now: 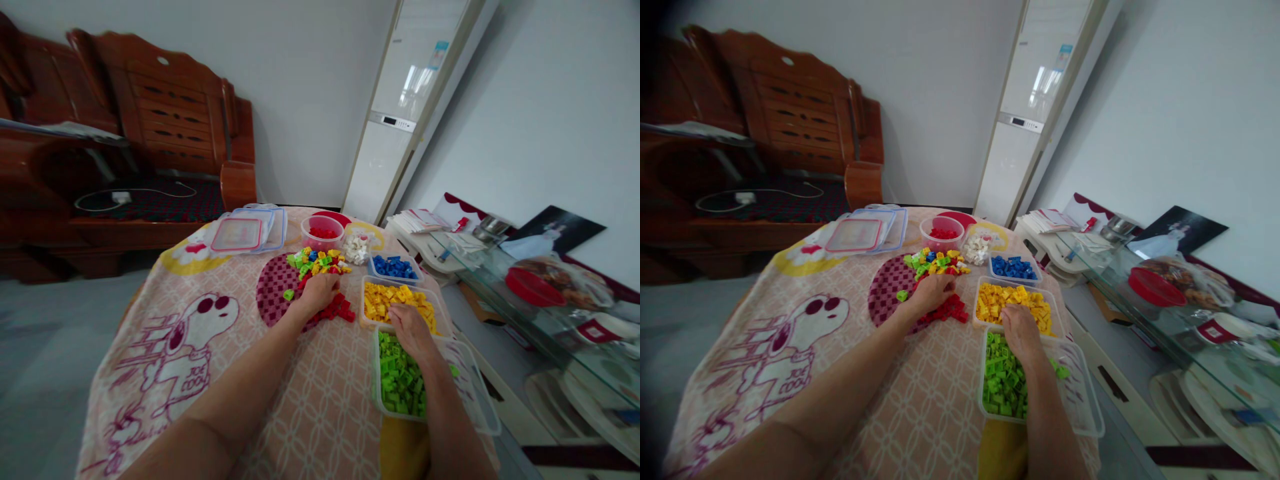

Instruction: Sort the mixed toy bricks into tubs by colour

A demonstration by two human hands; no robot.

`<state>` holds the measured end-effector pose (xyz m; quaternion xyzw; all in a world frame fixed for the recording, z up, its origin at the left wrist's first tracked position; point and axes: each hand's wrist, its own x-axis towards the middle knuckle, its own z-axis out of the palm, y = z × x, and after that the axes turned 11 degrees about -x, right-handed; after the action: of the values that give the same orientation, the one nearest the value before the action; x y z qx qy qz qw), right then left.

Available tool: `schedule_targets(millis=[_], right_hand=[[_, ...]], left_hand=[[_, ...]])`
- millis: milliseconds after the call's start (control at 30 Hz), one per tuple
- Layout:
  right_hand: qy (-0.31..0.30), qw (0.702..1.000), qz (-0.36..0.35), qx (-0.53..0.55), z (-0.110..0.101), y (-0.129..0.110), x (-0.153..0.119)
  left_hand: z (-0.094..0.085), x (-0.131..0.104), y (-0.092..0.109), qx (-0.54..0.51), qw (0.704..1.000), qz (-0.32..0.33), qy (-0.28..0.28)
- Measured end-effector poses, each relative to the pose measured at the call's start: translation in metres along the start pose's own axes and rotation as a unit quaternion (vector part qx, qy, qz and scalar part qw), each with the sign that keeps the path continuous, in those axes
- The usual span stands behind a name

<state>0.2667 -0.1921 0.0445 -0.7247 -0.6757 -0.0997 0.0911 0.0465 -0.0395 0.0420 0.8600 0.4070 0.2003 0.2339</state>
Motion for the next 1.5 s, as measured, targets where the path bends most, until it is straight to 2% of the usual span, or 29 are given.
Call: schedule_targets(millis=[167,300,567,667,767,967,1100,1267,1367,1500], right_hand=[[-0.008,1.000,-0.003,0.005,0.000,0.001,0.000],[-0.016,1.000,-0.007,0.008,-0.002,0.000,0.001],[-0.012,1.000,-0.007,0.007,-0.004,-0.001,0.001],[-0.015,1.000,-0.001,0.011,-0.003,-0.001,0.000],[-0.018,1.000,0.000,0.016,-0.002,0.000,0.000],[-0.022,1.000,-0.007,0.011,-0.004,-0.001,0.000],[-0.011,1.000,0.000,0.003,-0.004,-0.001,0.000],[-0.015,1.000,-0.007,0.003,-0.001,0.001,0.001],[-0.014,1.000,-0.007,0.005,0.000,0.002,0.001],[-0.015,1.000,-0.004,0.003,-0.001,0.001,0.000]], left_hand=[[-0.003,0.001,0.004,-0.090,0.994,0.022,0.055],[-0.004,0.001,0.017,-0.214,0.971,0.063,0.084],[0.016,-0.007,0.050,-0.301,0.947,0.109,0.033],[0.022,-0.009,0.055,-0.312,0.941,0.131,0.014],[0.021,-0.008,0.053,-0.313,0.938,0.145,0.023],[-0.007,-0.001,0.030,-0.245,0.960,0.113,0.080],[-0.024,0.003,0.010,-0.158,0.982,0.072,0.070],[-0.023,0.004,-0.007,-0.033,0.998,0.047,-0.001],[-0.018,0.002,-0.008,0.021,0.999,0.022,-0.035],[-0.016,0.000,-0.004,0.044,0.998,0.018,-0.050]])
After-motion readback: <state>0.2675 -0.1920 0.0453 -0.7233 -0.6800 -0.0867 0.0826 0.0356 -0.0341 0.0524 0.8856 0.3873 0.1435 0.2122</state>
